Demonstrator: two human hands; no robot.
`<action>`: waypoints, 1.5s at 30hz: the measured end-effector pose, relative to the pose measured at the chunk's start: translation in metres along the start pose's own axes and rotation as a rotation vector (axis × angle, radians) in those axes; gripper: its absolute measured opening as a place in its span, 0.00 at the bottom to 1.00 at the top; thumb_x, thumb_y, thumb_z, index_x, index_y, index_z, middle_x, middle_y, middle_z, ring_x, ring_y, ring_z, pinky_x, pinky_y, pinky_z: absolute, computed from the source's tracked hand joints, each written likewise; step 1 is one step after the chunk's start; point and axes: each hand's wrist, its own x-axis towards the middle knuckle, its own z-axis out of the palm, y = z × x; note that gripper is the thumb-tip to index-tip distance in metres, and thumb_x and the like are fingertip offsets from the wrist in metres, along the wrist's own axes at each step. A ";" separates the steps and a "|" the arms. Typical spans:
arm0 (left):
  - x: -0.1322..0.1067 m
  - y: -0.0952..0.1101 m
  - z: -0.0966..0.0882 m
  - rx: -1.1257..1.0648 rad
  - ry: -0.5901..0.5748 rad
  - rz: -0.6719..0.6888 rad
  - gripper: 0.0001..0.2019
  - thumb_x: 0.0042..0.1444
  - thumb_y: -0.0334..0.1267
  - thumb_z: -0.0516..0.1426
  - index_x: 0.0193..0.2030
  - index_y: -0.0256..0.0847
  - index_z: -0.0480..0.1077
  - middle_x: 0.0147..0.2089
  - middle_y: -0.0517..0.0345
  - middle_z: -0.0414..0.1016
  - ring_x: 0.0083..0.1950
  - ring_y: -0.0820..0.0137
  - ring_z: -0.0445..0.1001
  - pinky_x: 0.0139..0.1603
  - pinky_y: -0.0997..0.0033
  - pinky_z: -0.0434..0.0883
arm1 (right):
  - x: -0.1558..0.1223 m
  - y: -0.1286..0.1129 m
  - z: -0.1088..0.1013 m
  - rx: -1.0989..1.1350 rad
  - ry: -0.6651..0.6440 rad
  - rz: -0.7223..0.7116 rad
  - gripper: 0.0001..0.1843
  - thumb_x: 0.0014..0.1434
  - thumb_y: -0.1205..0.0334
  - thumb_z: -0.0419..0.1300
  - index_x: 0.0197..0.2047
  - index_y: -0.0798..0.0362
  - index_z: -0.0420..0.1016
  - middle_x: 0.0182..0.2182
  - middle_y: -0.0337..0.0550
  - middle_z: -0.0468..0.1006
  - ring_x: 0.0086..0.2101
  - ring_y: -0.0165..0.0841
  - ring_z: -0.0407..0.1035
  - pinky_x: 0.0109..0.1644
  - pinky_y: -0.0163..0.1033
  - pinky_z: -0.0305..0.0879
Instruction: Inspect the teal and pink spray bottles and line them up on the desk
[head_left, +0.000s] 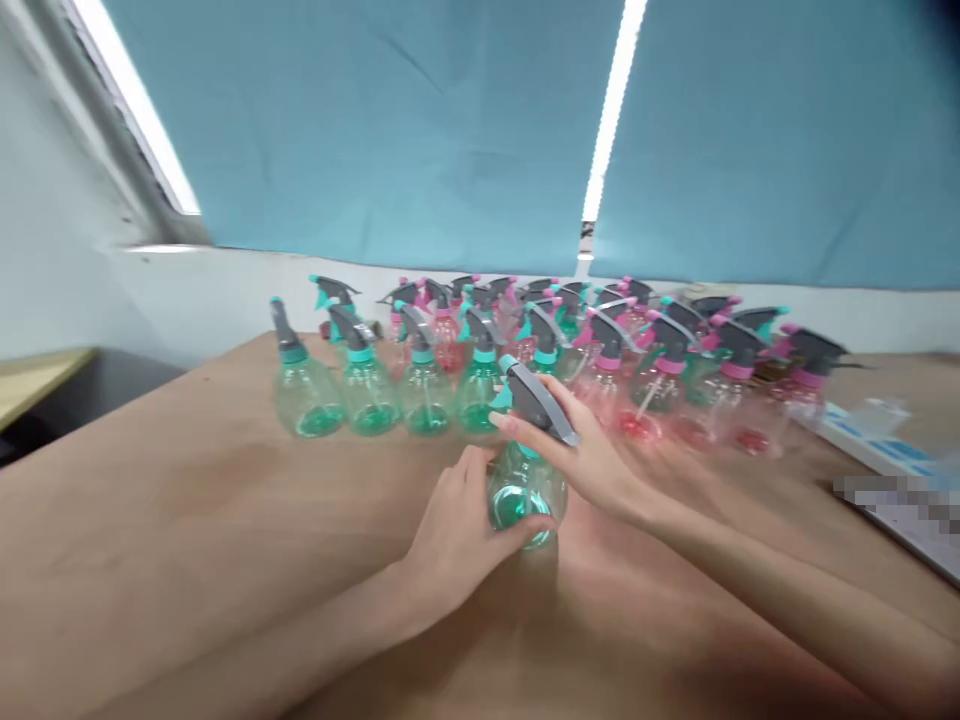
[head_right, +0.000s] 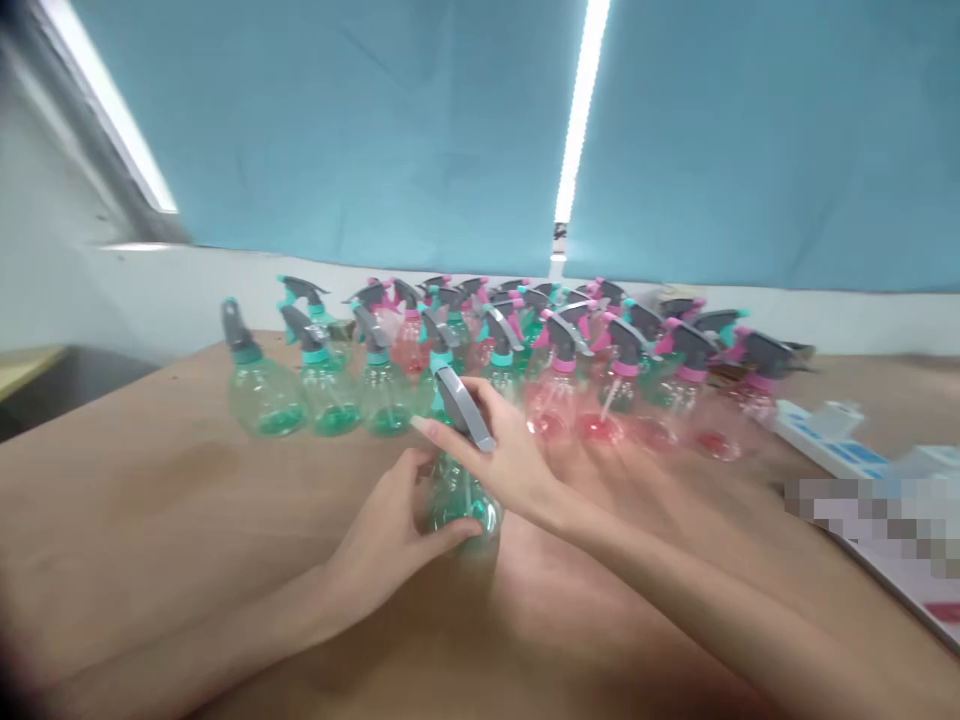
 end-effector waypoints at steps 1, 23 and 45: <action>0.006 0.003 0.009 -0.022 -0.021 0.013 0.30 0.54 0.60 0.62 0.55 0.43 0.61 0.55 0.47 0.71 0.54 0.49 0.72 0.50 0.48 0.71 | -0.001 0.003 -0.008 0.003 0.017 -0.004 0.18 0.57 0.46 0.63 0.43 0.49 0.67 0.34 0.37 0.69 0.35 0.33 0.66 0.39 0.41 0.62; 0.041 -0.033 0.025 0.252 -0.432 0.320 0.31 0.62 0.50 0.58 0.67 0.39 0.56 0.66 0.40 0.61 0.66 0.48 0.60 0.63 0.44 0.60 | 0.012 0.026 -0.060 -0.030 -0.057 -0.063 0.14 0.48 0.72 0.51 0.37 0.50 0.70 0.25 0.33 0.62 0.22 0.26 0.52 0.25 0.34 0.53; 0.040 -0.036 0.030 0.303 -0.456 0.338 0.30 0.65 0.49 0.55 0.68 0.37 0.57 0.69 0.43 0.59 0.69 0.51 0.55 0.66 0.47 0.57 | 0.009 0.028 -0.067 -0.012 -0.062 -0.029 0.13 0.47 0.75 0.50 0.22 0.50 0.49 0.20 0.30 0.51 0.19 0.23 0.47 0.20 0.31 0.47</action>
